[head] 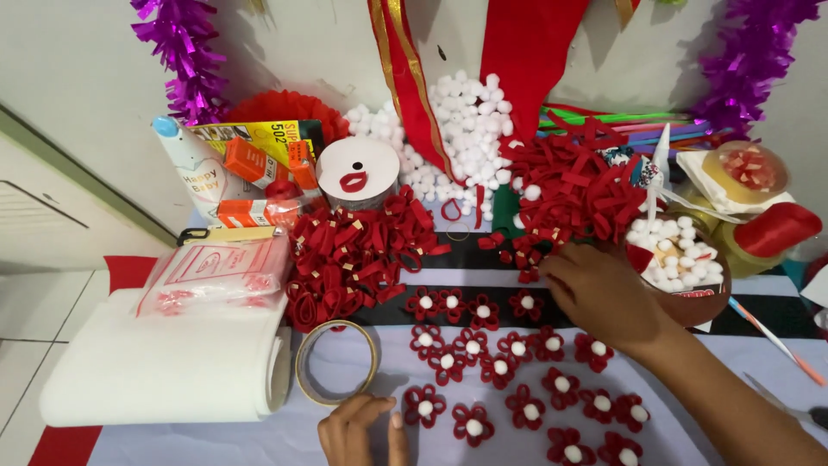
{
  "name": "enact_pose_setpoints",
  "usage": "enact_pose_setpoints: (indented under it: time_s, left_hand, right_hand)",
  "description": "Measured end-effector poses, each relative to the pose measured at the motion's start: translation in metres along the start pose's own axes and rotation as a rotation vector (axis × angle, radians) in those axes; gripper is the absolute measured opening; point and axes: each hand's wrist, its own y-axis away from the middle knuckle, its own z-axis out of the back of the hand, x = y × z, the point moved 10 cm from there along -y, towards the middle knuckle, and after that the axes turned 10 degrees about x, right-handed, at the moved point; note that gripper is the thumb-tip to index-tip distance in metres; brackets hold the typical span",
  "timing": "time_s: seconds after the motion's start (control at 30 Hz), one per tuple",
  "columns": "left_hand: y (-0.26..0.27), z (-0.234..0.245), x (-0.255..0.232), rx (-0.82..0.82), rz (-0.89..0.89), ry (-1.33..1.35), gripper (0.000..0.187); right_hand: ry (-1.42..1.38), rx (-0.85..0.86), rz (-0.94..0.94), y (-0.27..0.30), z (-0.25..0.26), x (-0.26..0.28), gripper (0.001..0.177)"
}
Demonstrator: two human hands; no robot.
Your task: Assembling fabric flowers by placing white foam centers into red petals and arranging them on a workspace.
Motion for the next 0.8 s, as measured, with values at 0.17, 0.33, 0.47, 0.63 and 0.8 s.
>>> enact_pose_setpoints:
  time_s: [0.17, 0.33, 0.47, 0.63, 0.8]
  left_hand:
    - [-0.002, 0.002, -0.004, -0.010, -0.010, 0.021, 0.023]
    - [-0.002, 0.003, -0.005, -0.004, 0.023, 0.027, 0.024]
    - [-0.002, 0.005, -0.007, -0.021, -0.013, 0.038, 0.021]
    - [-0.003, 0.006, -0.010, -0.020, -0.018, 0.048, 0.021]
    - [-0.001, 0.001, -0.003, 0.010, 0.014, 0.033, 0.024]
  right_hand:
    - [-0.051, 0.152, -0.042, -0.015, -0.020, 0.010, 0.039]
    - [0.007, 0.166, 0.033, -0.022, -0.026, 0.012, 0.055]
    - [0.134, 0.084, 0.085, -0.026, -0.028, 0.008, 0.026]
    - [0.254, 0.022, 0.070, -0.025, -0.024, 0.003, 0.013]
    - [0.303, 0.028, 0.021, -0.026, -0.022, -0.006, 0.011]
